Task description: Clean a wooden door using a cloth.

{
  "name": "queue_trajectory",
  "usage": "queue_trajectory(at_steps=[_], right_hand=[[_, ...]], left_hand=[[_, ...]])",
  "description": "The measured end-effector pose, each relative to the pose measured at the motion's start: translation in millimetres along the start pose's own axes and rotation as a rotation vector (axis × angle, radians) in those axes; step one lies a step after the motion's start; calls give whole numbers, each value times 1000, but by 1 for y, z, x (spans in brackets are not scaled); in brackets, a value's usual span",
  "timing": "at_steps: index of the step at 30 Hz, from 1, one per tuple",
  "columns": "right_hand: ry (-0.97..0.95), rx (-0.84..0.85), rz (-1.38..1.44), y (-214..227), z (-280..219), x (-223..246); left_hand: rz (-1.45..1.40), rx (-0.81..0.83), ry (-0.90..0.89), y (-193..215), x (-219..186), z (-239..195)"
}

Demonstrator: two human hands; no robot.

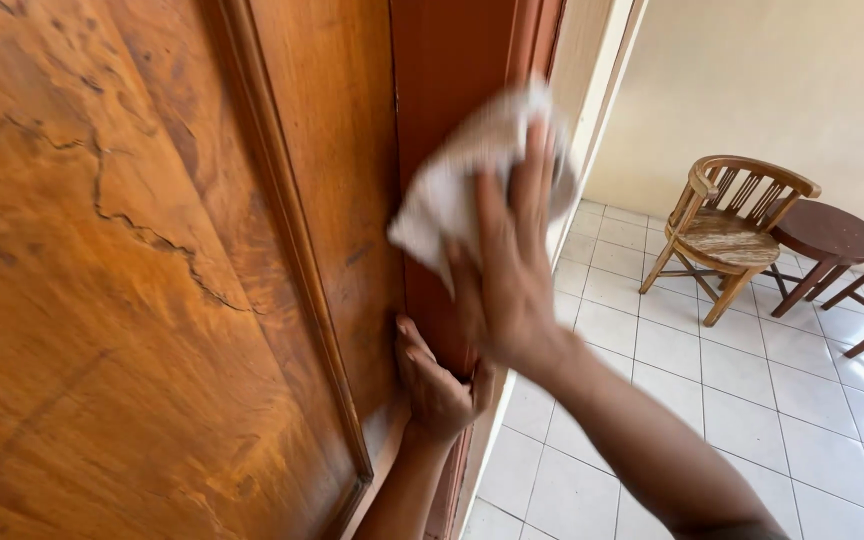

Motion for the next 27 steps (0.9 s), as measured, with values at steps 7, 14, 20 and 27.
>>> queue_trajectory(at_steps=[7,14,20,27], right_hand=[[-18,-2,61,-15,-47,8],[-17,24,258,-28,-119,27],[-14,-87,194,-26,-62,14],[-169,-50,46,-97,-271,48]], left_hand=[[-166,50,52,21,-9,-17],[-174,149,388,87,-73,-85],[-161,96,521,103,-112,-52],[-130,78,765,139,-143,-58]])
Point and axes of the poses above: each hand's wrist, its own z-axis towards the middle knuckle, its own y-axis out of the back of the hand, x = y × z, the point moved 1 cm from there along z, towards the middle knuckle
